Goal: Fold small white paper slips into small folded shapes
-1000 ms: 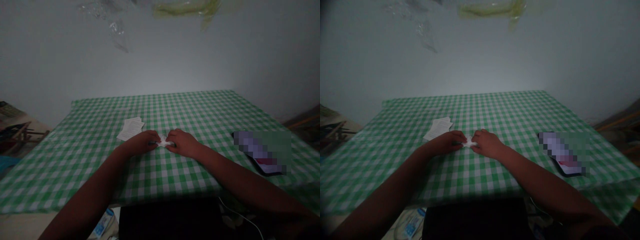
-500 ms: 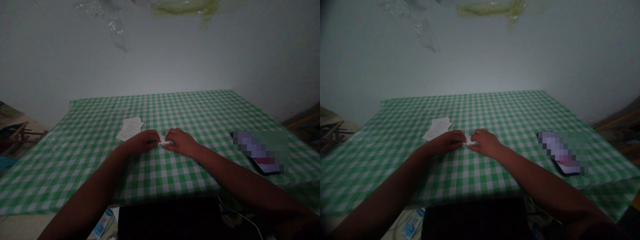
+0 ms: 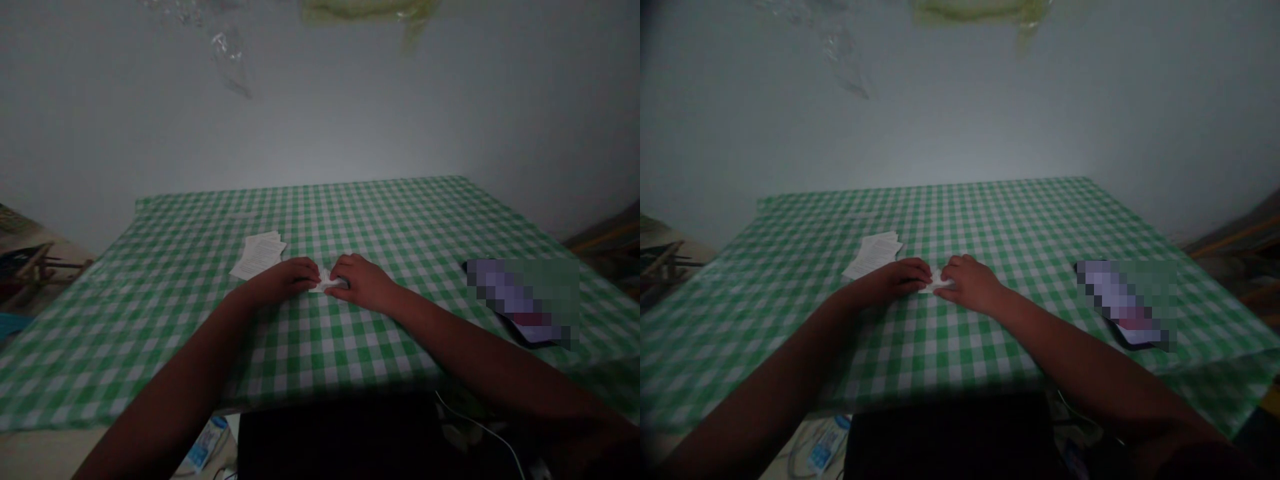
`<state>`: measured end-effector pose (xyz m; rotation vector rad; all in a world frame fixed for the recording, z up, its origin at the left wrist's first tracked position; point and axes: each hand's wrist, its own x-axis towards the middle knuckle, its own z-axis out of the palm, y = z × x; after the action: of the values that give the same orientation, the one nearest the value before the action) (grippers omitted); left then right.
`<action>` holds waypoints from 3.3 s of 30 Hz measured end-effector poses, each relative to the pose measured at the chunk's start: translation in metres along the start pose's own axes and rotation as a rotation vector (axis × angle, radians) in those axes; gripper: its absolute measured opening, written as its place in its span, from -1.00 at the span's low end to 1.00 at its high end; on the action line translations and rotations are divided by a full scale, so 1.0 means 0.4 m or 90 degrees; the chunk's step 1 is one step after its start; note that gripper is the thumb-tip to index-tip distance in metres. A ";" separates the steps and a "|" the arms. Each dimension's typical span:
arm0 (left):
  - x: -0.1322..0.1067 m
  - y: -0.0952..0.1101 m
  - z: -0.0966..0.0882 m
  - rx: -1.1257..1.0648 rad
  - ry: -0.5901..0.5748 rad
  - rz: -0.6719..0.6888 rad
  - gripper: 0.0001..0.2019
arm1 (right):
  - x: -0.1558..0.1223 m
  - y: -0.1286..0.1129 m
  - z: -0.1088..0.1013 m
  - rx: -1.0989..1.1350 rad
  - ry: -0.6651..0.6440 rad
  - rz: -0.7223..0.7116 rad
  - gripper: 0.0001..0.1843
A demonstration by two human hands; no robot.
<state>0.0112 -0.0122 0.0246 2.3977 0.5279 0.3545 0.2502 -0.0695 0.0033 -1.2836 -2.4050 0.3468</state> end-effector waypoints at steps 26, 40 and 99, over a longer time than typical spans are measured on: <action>0.008 0.032 0.037 0.153 0.069 -0.016 -0.89 | 0.002 -0.044 0.006 -0.132 0.014 -0.057 -0.71; -0.009 0.022 0.022 0.123 0.053 -0.070 -0.89 | -0.002 -0.020 -0.004 -0.028 -0.001 -0.030 -0.69; 0.003 0.048 0.037 0.212 0.046 -0.042 -0.88 | 0.013 -0.001 0.017 0.068 0.052 -0.118 -0.89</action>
<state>0.0234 -0.0333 0.0261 2.6862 0.7469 0.3471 0.2440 -0.0657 -0.0015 -1.0008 -2.3787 0.3555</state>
